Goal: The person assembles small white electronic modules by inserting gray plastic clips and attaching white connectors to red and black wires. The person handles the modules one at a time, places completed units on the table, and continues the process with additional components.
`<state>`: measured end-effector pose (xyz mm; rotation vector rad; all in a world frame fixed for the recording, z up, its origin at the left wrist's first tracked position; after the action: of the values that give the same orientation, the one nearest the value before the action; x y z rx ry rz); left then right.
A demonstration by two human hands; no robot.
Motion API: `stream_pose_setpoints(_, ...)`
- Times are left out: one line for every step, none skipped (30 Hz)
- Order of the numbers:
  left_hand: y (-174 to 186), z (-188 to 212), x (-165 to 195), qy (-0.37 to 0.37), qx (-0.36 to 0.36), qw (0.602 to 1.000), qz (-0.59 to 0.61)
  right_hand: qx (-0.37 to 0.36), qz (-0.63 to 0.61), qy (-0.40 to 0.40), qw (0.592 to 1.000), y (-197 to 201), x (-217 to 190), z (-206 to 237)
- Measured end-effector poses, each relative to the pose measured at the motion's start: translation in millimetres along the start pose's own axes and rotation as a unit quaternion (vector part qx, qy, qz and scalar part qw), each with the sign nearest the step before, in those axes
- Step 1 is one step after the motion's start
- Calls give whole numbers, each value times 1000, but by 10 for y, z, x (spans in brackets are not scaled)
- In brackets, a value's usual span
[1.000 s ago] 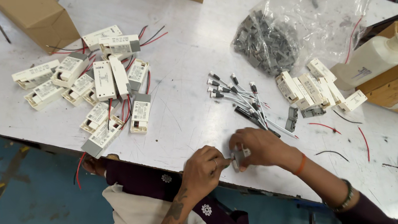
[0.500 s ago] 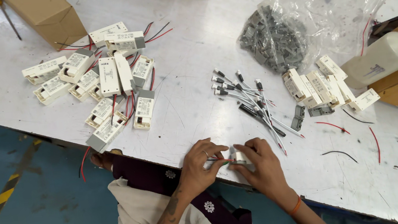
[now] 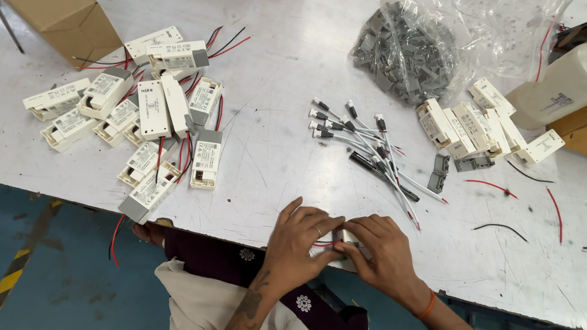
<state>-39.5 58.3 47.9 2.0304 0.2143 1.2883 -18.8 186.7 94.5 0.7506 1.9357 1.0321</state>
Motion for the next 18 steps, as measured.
stream_pose_setpoints(-4, 10, -23, 0, 13, 1000, 3, -13, 3, -9, 1000, -9, -1, -11)
stream_pose_setpoints(-10, 17, -46, -1, 25, 1000, 7, -9, -29, -1, 1000, 20, -28, -21)
stream_pose_setpoints(-19, 18, -62, -6, 37, 999, 11, -3, -58, 5, 998, 68, -49, -23)
stream_pose_setpoints(-6, 27, -99, 6, 65, 998, 26, 3, -84, 10, 996, 138, -54, -14)
stream_pose_setpoints(17, 54, -139, 17, 91, 995, 43, 15, -106, -14, 994, 211, -11, 1)
stream_pose_setpoints(49, 85, -184, 29, 116, 991, 60, 28, -128, -38, 991, 272, 33, 18)
stream_pose_setpoints(91, 112, -210, 24, 139, 987, 82, 43, -150, -63, 986, 342, 95, 42)
stream_pose_setpoints(157, 150, -249, 20, 160, 981, 105, 63, -129, -68, 987, 428, 140, 61)
stream_pose_setpoints(258, 206, -345, 48, 184, 978, 86, 84, -107, -74, 988, 513, 197, 79)
stream_pose_setpoints(374, 256, -448, 76, 205, 973, 69, 106, -84, -83, 987, 610, 262, 124)
stream_pose_setpoints(513, 317, -593, 108, 249, 953, 133, 113, -68, -109, 985, 687, 356, 188)
stream_pose_setpoints(542, 440, -945, 295, 222, 919, 138, 119, -53, -134, 982, 760, 465, 250)
stream_pose_setpoints(773, 478, -973, 261, 286, 916, 109, 125, -39, -159, 978, 830, 573, 329)
stream_pose_setpoints(948, 528, -956, 224, 312, 921, 61, 131, -18, -192, 972, 886, 683, 430)
stream_pose_setpoints(1112, 551, -873, 200, 351, 909, -106, 137, 2, -223, 965, 935, 804, 530)
stream_pose_setpoints(1154, 561, -765, 134, 349, 914, -157, 143, 22, -254, 956, 986, 935, 645)
stream_pose_setpoints(1152, 570, -645, 63, 344, 914, -204, 156, 49, -249, 955, 1056, 1023, 751)
stream_pose_setpoints(1095, 567, -610, 59, 333, 911, -235, 170, 77, -247, 951, 1129, 1118, 885)
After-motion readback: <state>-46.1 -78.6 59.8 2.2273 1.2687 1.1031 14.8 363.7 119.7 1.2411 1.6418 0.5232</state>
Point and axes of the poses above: each hand's wrist, its own z-axis away from the middle knuckle, its own y-axis out of the back of the hand, x = y × z, the point moved 8 cm from there along -z, towards the middle knuckle, and after that the axes turned 2 degrees about z, right-handed, at the moved point
